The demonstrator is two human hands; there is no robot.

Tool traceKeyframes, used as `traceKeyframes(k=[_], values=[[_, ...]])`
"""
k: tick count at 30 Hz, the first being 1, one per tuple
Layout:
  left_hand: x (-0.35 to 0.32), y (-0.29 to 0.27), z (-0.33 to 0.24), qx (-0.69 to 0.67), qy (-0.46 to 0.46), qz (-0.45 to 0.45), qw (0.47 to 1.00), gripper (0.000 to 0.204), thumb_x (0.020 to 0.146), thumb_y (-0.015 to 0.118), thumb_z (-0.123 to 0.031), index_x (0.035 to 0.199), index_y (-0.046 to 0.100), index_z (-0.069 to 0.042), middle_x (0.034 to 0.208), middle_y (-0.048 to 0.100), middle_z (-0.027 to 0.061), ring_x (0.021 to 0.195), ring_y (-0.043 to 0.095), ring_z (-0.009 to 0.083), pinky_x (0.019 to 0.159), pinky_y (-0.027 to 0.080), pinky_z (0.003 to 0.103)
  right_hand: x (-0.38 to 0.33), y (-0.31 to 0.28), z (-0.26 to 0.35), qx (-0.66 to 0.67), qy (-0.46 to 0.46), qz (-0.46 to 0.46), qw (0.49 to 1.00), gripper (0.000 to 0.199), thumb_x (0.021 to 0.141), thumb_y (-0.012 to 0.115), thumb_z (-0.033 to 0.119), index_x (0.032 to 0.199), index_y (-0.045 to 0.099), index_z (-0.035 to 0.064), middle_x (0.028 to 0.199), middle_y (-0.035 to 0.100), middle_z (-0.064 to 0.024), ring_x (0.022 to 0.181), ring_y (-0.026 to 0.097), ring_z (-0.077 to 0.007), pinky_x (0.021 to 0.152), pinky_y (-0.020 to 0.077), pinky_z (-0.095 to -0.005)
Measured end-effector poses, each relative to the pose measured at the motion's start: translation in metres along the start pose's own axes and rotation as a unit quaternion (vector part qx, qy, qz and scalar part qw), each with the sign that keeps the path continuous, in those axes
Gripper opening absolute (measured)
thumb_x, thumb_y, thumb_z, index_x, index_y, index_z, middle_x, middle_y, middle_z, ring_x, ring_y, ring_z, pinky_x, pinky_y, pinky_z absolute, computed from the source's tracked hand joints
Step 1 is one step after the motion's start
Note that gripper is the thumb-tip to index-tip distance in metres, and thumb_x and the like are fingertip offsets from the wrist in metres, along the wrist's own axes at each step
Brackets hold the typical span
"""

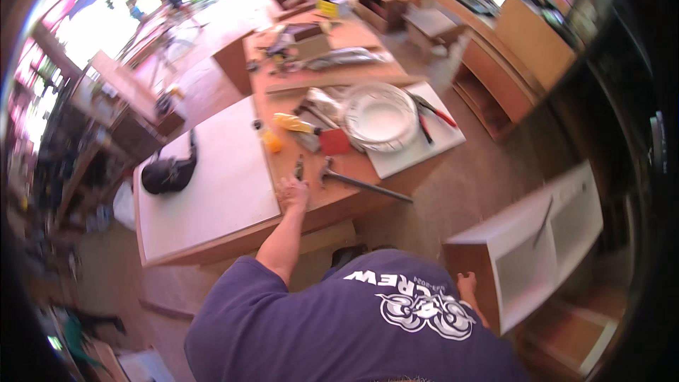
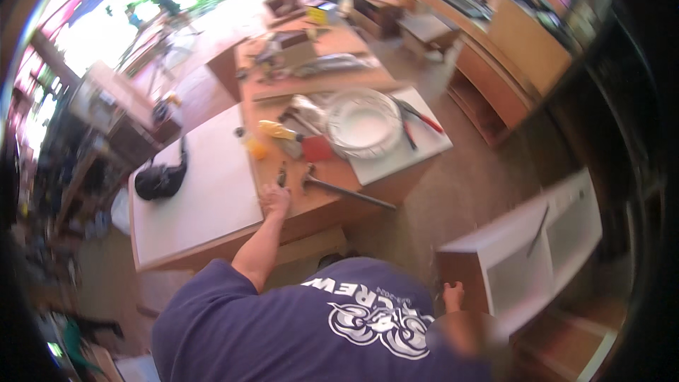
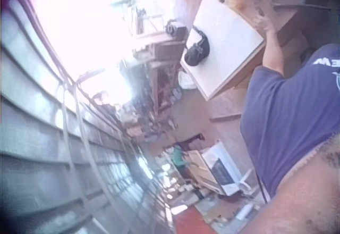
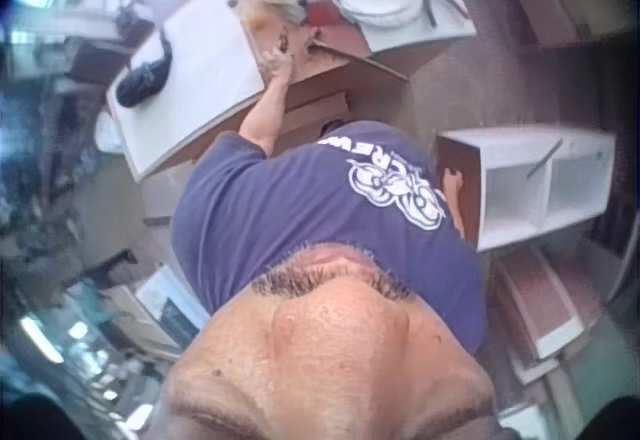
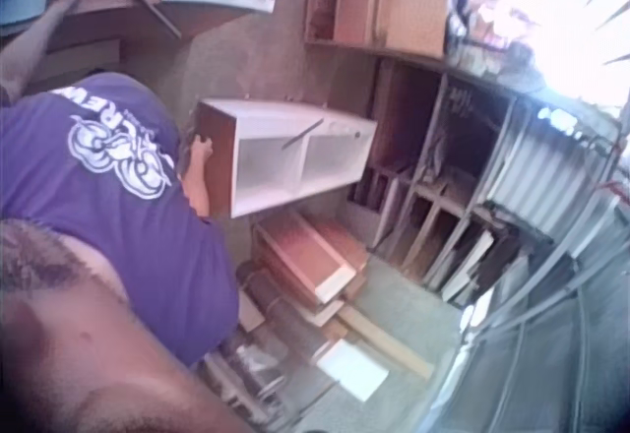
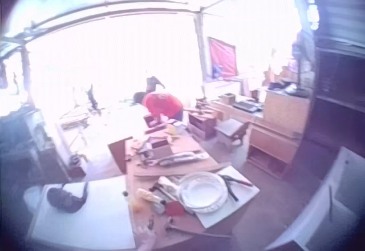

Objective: The person kneels on the floor and uses a hammer to tap a white cabinet frame, then uses a utility knife to pry off a white trim strip from the cabinet edge. The person continues to remove trim pieces from the cabinet while kneeling.

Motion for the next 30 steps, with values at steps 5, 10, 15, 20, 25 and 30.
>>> traceKeyframes(k=[5, 10, 15, 20, 25, 30], values=[[0.006, -0.007, 0.004, -0.042, 0.070, -0.159, 0.984, 0.058, 0.073, 0.080, -0.036, 0.119, 0.061, -0.005, 0.114, 0.063, 0.0216, 0.107, 0.061, 0.0388, 0.089, 0.050, 0.048, -0.102, 0.059, -0.209, 0.039, 0.227, 0.049, 0.972, 0.046, 0.085, 0.064, 0.039, 0.100, 0.071, -0.0044, 0.100, 0.070, -0.0272, 0.097, 0.068, -0.0423, 0.083, 0.0524, -0.0489], [-0.069, -0.051, -0.051, -0.036, 0.243, -0.294, 0.924, 0.085, 0.081, 0.076, -0.037, 0.150, 0.036, -0.010, 0.136, 0.048, 0.0225, 0.128, 0.044, 0.0403, 0.104, 0.038, 0.055, -0.196, 0.128, -0.239, 0.075, 0.208, 0.170, 0.960, 0.033, 0.082, 0.067, 0.023, 0.102, 0.071, -0.0031, 0.102, 0.071, -0.0208, 0.087, 0.069, -0.0305, 0.078, 0.0526, -0.0451], [-0.201, -0.040, -0.194, -0.120, 0.508, -0.215, 0.825, 0.063, 0.082, 0.075, -0.027, 0.138, 0.052, -0.010, 0.137, 0.051, 0.0192, 0.130, 0.043, 0.0388, 0.107, 0.037, 0.053, -0.228, 0.148, -0.266, 0.430, 0.269, 0.010, 0.862, 0.026, 0.077, 0.066, 0.012, 0.099, 0.074, 0.0000, 0.085, 0.072, -0.0126, 0.079, 0.067, -0.0221, 0.074, 0.0524, -0.0409], [-0.371, 0.016, -0.309, -0.233, 0.523, 0.159, 0.804, 0.043, 0.084, 0.073, -0.022, 0.121, 0.065, -0.003, 0.120, 0.065, 0.0169, 0.114, 0.060, 0.0287, 0.099, 0.047, 0.039, -0.254, 0.099, -0.375, 0.220, 0.251, -0.107, 0.936, 0.023, 0.077, 0.068, 0.020, 0.090, 0.075, 0.0021, 0.082, 0.071, -0.0207, 0.078, 0.068, -0.0368, 0.073, 0.0522, -0.0416], [-0.514, 0.070, -0.358, -0.189, 0.507, 0.363, 0.758, 0.037, 0.090, 0.065, -0.023, 0.119, 0.067, 0.001, 0.103, 0.073, 0.0165, 0.097, 0.070, 0.0236, 0.088, 0.053, 0.035, -0.292, 0.053, -0.469, 0.399, 0.357, -0.149, 0.831, 0.020, 0.086, 0.064, 0.019, 0.091, 0.072, 0.0008, 0.069, 0.066, -0.0148, 0.059, 0.063, -0.0272, 0.057, 0.0489, -0.0377], [-0.580, 0.115, -0.381, -0.180, 0.468, 0.466, 0.729, 0.037, 0.091, 0.066, -0.025, 0.115, 0.068, 0.002, 0.096, 0.073, 0.0109, 0.088, 0.068, 0.0194, 0.081, 0.054, 0.032, -0.345, 0.033, -0.516, 0.490, 0.455, -0.156, 0.726, 0.020, 0.092, 0.060, 0.024, 0.093, 0.066, 0.0047, 0.060, 0.059, -0.0064, 0.048, 0.055, -0.0168, 0.041, 0.0410, -0.0325]])
Point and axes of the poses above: each hand's wrist, its own x-axis towards the middle knuckle, its own y-axis out of the palm, z = x × y, the point moved 5 cm from there along x, towards the middle knuckle
